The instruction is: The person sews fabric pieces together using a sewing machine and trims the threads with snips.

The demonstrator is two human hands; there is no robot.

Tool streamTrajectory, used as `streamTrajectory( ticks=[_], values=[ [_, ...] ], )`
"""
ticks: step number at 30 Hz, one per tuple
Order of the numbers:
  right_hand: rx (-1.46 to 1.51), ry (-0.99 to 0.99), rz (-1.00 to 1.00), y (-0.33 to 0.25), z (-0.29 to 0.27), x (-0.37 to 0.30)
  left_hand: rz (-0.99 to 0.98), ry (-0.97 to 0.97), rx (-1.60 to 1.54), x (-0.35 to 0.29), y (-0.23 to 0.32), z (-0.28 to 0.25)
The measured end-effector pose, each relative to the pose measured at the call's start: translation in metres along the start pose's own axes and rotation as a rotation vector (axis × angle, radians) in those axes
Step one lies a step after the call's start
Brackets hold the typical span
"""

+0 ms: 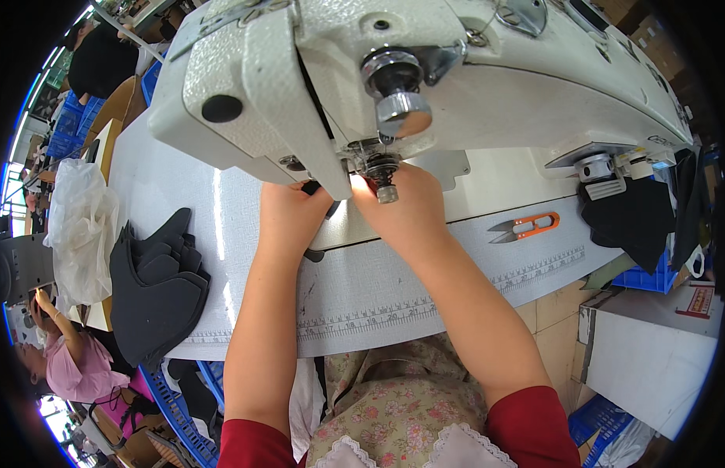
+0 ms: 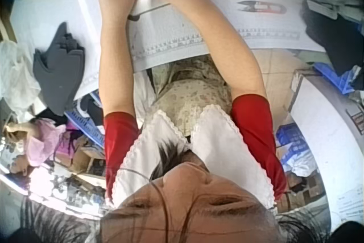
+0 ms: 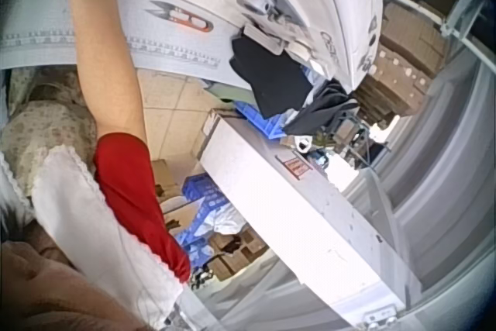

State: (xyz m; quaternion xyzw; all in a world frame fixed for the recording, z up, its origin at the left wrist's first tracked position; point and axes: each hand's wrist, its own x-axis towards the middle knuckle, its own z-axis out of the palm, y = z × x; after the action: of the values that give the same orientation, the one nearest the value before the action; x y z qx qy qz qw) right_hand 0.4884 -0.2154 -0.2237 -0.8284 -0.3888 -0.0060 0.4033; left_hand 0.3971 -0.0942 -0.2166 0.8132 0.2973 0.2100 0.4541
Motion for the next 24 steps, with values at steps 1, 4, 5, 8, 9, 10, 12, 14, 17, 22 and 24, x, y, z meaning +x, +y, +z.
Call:
streamTrajectory(
  ticks=[1,4,5,8,9,10,12,14,17,22,24],
  values=[
    [-0.004,0.019,0.0,0.001,0.002,-0.001,0.034,-0.004,-0.04,0.0,0.0,0.001],
    [-0.029,0.038,-0.012,-0.002,0.003,-0.001,0.076,-0.002,0.006,0.0,-0.003,0.0],
    [-0.052,0.037,-0.023,-0.004,0.003,0.0,0.077,-0.001,0.007,-0.001,0.0,-0.001],
    [-0.085,0.077,-0.063,0.0,0.005,0.0,0.147,0.027,0.096,0.001,0.004,0.002],
    [-0.084,0.077,-0.062,0.0,0.005,0.0,0.161,0.029,0.118,0.001,0.003,0.002],
    [-0.07,0.107,-0.078,0.0,0.005,0.0,0.176,0.031,0.14,0.001,0.002,0.002],
    [-0.056,0.139,-0.094,0.0,0.004,-0.001,0.166,0.044,0.142,0.0,0.005,0.003],
    [-0.081,0.132,-0.086,-0.001,0.003,0.0,0.157,0.057,0.144,0.0,0.005,0.004],
    [-0.068,0.169,-0.124,0.002,0.005,-0.001,0.13,0.049,0.131,0.0,0.006,0.004],
    [-0.02,0.21,-0.206,0.003,-0.002,-0.003,0.007,0.078,0.265,-0.001,0.012,-0.002],
    [0.005,0.23,-0.237,0.002,-0.004,-0.004,0.051,0.17,0.221,-0.002,0.0,-0.01]
  ],
)
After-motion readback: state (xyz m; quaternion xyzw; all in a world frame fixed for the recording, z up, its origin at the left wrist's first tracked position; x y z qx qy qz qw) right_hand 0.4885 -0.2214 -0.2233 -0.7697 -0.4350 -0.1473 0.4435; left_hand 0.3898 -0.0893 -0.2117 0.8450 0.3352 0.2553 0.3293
